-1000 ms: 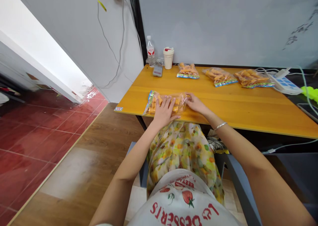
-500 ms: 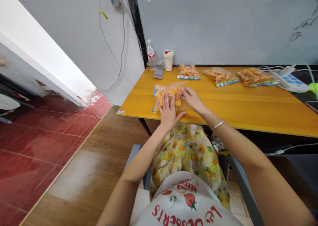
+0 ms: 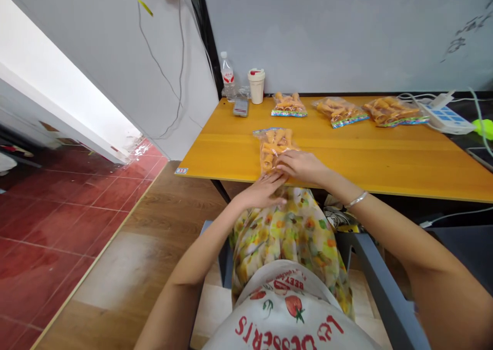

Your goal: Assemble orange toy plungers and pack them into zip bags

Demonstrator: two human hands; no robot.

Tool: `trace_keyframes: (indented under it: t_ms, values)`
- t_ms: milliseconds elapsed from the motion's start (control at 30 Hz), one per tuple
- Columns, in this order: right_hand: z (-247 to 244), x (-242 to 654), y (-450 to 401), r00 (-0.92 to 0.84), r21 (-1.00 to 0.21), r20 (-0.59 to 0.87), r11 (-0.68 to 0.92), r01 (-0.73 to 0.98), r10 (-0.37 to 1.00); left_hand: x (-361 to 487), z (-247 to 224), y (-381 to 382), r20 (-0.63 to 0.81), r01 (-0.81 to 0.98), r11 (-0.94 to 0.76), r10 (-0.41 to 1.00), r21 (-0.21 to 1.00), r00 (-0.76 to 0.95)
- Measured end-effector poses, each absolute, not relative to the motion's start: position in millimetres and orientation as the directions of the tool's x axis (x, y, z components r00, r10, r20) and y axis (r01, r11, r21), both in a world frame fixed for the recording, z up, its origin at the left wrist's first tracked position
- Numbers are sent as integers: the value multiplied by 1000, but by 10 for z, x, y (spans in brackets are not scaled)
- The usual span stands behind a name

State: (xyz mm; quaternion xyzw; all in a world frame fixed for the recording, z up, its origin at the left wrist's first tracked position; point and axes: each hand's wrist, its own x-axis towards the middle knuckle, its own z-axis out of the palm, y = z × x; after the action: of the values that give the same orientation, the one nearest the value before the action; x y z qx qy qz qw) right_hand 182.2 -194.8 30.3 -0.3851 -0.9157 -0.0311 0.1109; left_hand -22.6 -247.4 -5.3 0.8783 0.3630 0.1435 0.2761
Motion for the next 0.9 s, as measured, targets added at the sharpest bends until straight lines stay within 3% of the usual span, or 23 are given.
trace_keyframes:
  t_ms: [100, 200, 267, 333, 567, 767, 900]
  values:
    - [197, 2154, -2084, -666, -153, 302, 724, 673, 683, -596, 162, -2556, 7, 423, -511, 644, 749, 765]
    - [144, 2447, -2168, -636, -187, 386, 732, 655, 668, -790, 244, -2484, 122, 376, -370, 831, 850, 543]
    - [102, 2570, -2199, -642, -136, 408, 738, 661, 649, -802, 187, -2391, 273, 417, -439, 875, 796, 400]
    - [49, 2613, -2209, -671, -56, 404, 748, 661, 622, -736, 65, -2286, 376, 497, -536, 841, 683, 390]
    - [-72, 2390, -2127, -690, 102, 399, 719, 688, 604, -368, -310, -1958, 465, 667, -596, 792, 448, 395]
    - [-104, 2356, -2127, -759, 95, 381, 794, 601, 529, -349, -347, -1882, 476, 757, -495, 834, 426, 279]
    - [-127, 2367, -2179, -777, 170, 390, 791, 588, 494, -361, -353, -1920, 477, 750, -502, 832, 431, 282]
